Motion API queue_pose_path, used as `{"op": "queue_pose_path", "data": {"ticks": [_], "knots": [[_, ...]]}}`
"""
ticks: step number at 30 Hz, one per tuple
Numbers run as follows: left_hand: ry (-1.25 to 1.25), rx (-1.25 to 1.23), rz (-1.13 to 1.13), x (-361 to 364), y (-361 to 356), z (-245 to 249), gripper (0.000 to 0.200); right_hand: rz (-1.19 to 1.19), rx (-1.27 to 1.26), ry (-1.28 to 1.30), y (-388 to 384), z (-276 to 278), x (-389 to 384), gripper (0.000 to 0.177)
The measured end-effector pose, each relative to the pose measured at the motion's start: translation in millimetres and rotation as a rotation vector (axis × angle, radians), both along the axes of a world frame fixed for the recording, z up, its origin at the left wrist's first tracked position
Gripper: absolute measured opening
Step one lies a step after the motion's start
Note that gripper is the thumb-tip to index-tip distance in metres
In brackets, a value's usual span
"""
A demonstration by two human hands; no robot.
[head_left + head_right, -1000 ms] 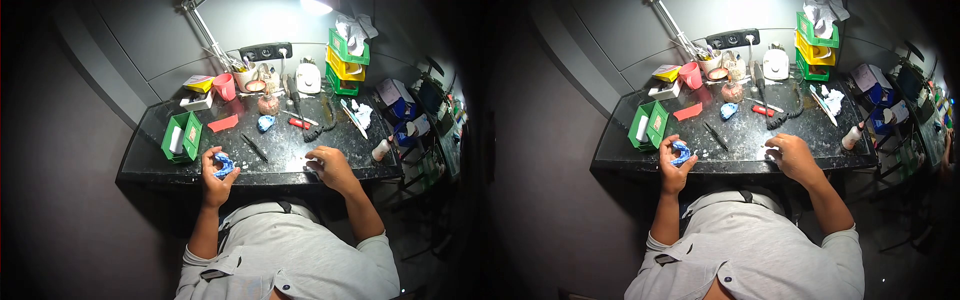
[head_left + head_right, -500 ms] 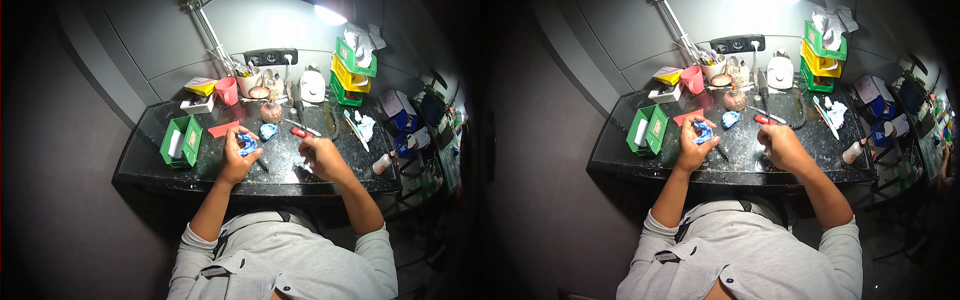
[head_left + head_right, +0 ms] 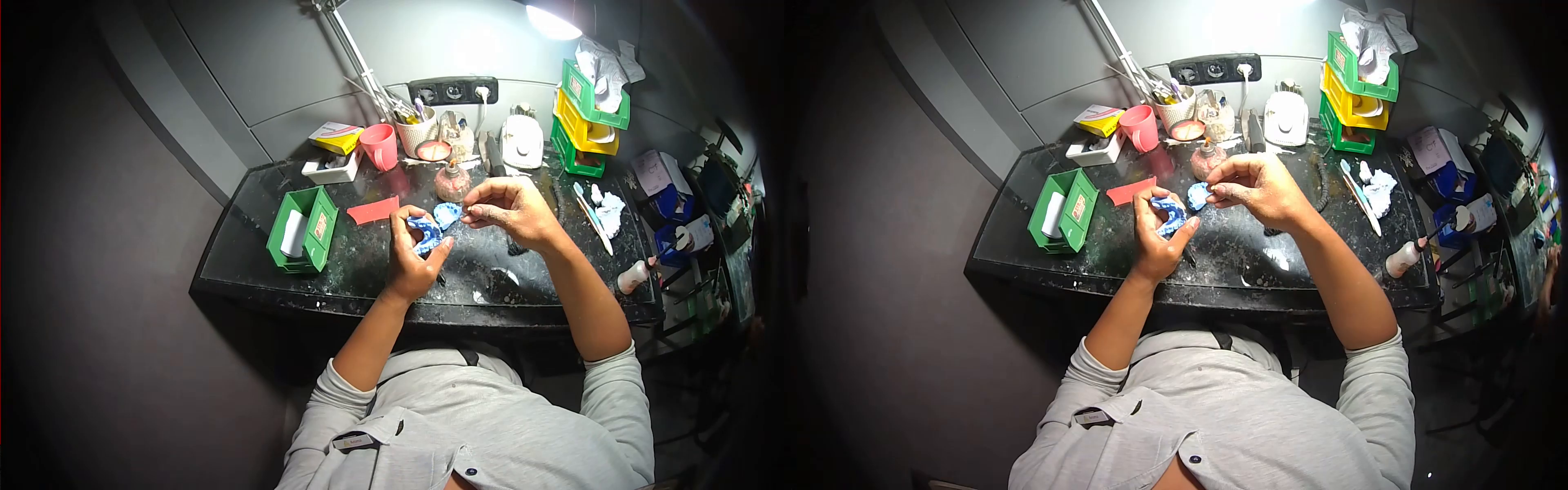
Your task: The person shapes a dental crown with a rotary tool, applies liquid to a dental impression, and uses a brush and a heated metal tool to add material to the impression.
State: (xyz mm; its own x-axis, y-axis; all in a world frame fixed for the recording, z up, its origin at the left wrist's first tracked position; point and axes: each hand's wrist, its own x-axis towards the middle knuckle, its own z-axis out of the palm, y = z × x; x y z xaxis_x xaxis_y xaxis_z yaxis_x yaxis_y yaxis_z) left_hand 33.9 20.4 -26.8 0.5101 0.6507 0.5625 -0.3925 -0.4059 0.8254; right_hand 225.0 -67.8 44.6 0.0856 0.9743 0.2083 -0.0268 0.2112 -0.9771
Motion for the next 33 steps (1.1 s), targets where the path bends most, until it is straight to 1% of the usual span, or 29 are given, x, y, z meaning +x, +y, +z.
{"op": "queue_pose_path", "data": {"ticks": [1,2,3,5,6,7,9,12,16,18,21,28,30,31,33], "knots": [[-0.007,0.006,-0.017,-1,1,0,0.053,0.0,-0.001,0.001,-1,-1,-2,0.014],[-0.051,-0.047,-0.053,-1,3,1,0.056,0.02,0.044,0.031,-1,-3,-4,0.013],[-0.049,-0.046,-0.053,-4,4,1,0.056,0.039,0.09,0.062,-1,-5,-5,0.013],[-0.041,-0.126,-0.03,-8,5,4,0.061,0.046,0.101,0.097,-3,-3,-8,0.014],[-0.069,-0.155,-0.021,-9,5,5,0.06,0.053,0.107,0.13,-4,-2,-9,0.014],[-0.07,-0.154,-0.02,-11,5,6,0.06,0.054,0.107,0.129,-4,-2,-10,0.014],[0.033,-0.157,-0.018,-13,4,7,0.054,0.075,0.094,0.147,-4,-1,-11,0.016],[0.062,-0.11,-0.021,-11,-2,10,0.05,0.072,0.071,0.187,-7,-1,-12,0.018],[0.047,-0.018,0.014,-8,-1,8,0.052,0.071,0.07,0.232,-9,-5,-12,0.019],[0.084,-0.178,-0.026,-11,-4,12,0.053,0.072,0.086,0.246,-9,-5,-12,0.019],[0.028,-0.17,-0.049,-7,-2,10,0.055,0.069,0.093,0.243,-8,-6,-12,0.019],[0.028,-0.184,-0.11,-11,2,6,0.055,0.05,0.071,0.227,-9,-5,-13,0.021],[0.017,-0.232,-0.194,-13,3,8,0.055,0.041,0.057,0.214,-8,-6,-12,0.021],[0.017,-0.233,-0.194,-13,2,9,0.055,0.041,0.055,0.215,-8,-6,-12,0.021],[-0.056,-0.212,-0.297,-12,0,11,0.054,0.041,0.066,0.212,-7,-7,-12,0.019]]}}
